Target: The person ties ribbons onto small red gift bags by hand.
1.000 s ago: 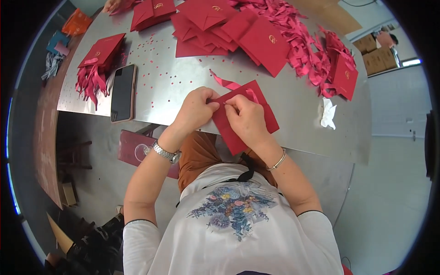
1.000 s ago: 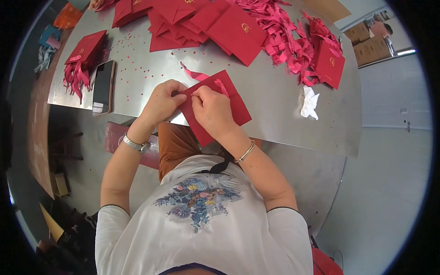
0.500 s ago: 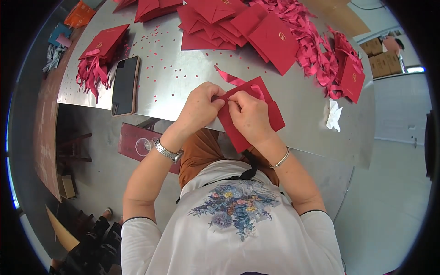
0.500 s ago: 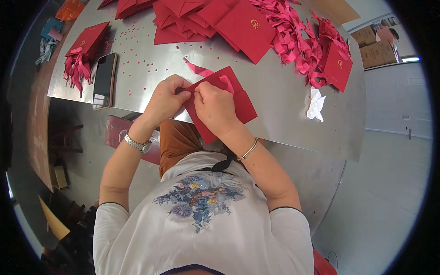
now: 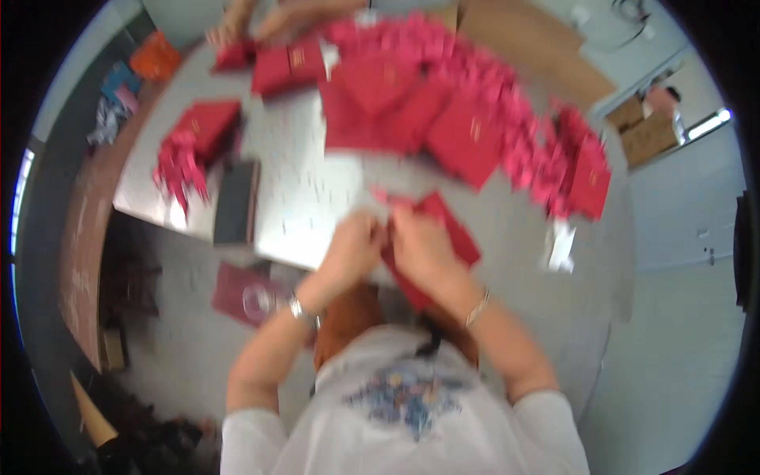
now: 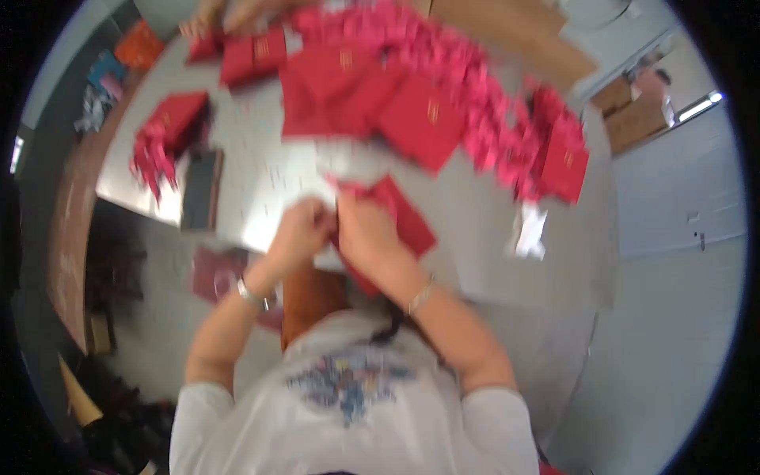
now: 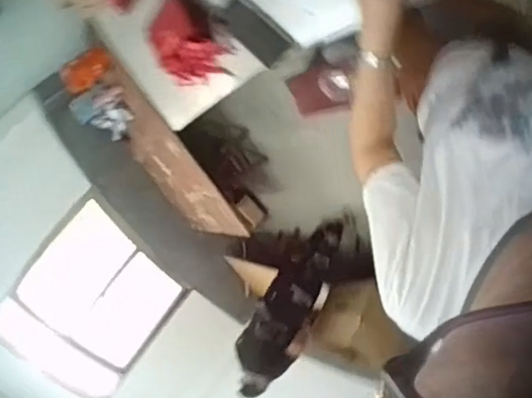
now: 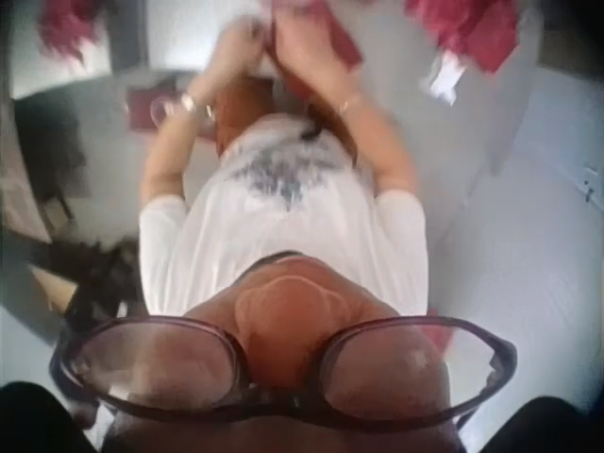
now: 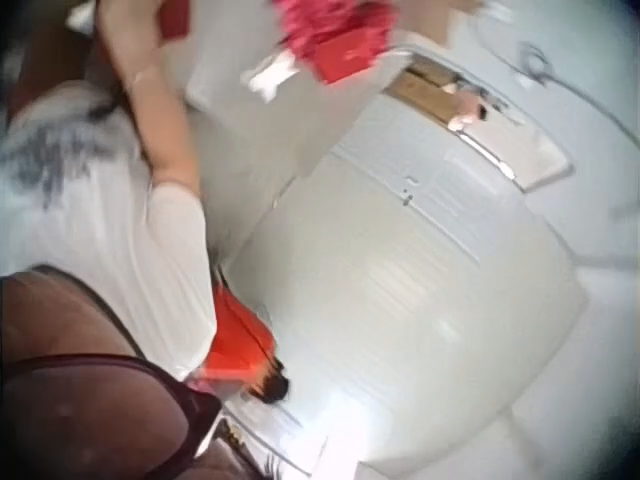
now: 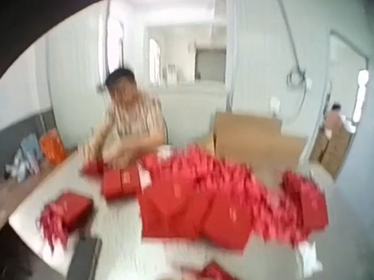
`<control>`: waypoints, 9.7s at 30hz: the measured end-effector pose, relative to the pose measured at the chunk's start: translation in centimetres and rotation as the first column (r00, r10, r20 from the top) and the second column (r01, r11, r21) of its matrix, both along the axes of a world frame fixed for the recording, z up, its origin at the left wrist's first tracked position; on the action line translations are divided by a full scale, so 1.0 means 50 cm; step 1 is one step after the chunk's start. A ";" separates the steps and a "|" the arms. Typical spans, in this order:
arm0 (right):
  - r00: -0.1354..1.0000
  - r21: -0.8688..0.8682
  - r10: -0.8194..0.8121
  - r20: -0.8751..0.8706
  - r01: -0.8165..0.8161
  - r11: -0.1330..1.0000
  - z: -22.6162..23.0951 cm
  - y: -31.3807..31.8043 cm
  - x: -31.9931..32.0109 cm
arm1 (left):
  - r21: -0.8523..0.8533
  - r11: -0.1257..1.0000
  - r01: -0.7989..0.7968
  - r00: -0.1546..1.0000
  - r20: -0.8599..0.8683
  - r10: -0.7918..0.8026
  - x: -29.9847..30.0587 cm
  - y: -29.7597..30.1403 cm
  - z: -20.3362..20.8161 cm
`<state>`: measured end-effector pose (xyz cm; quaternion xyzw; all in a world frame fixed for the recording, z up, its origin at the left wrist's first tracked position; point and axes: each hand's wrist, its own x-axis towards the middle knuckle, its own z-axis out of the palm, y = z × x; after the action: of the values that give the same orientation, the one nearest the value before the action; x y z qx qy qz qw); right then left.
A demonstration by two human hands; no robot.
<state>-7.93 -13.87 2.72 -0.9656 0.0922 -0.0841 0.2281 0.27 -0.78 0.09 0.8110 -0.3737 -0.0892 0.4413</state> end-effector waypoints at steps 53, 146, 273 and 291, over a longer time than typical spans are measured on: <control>0.921 0.250 -0.261 -0.289 0.336 0.908 0.031 -0.050 -0.148 | 0.393 0.918 0.059 0.923 0.328 -0.200 0.028 0.024 0.028; 0.902 -0.294 0.165 0.398 -0.045 0.955 -0.032 0.023 -0.222 | -0.024 0.993 0.112 0.838 0.539 -0.082 -0.125 0.112 -0.038; 0.995 0.381 -0.022 0.101 -0.019 0.924 0.014 -0.062 -0.083 | 0.032 0.937 0.348 0.935 -0.087 -0.344 0.002 -0.048 0.048; 0.996 0.214 -0.076 -0.054 0.086 0.973 -0.001 -0.100 -0.109 | 0.098 0.995 0.018 0.942 0.331 -0.049 -0.051 0.045 0.042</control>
<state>-13.39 -18.85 2.67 -0.9322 0.1453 -0.0607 0.3258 -2.29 1.50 2.17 0.8277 -0.4520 0.0242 0.3317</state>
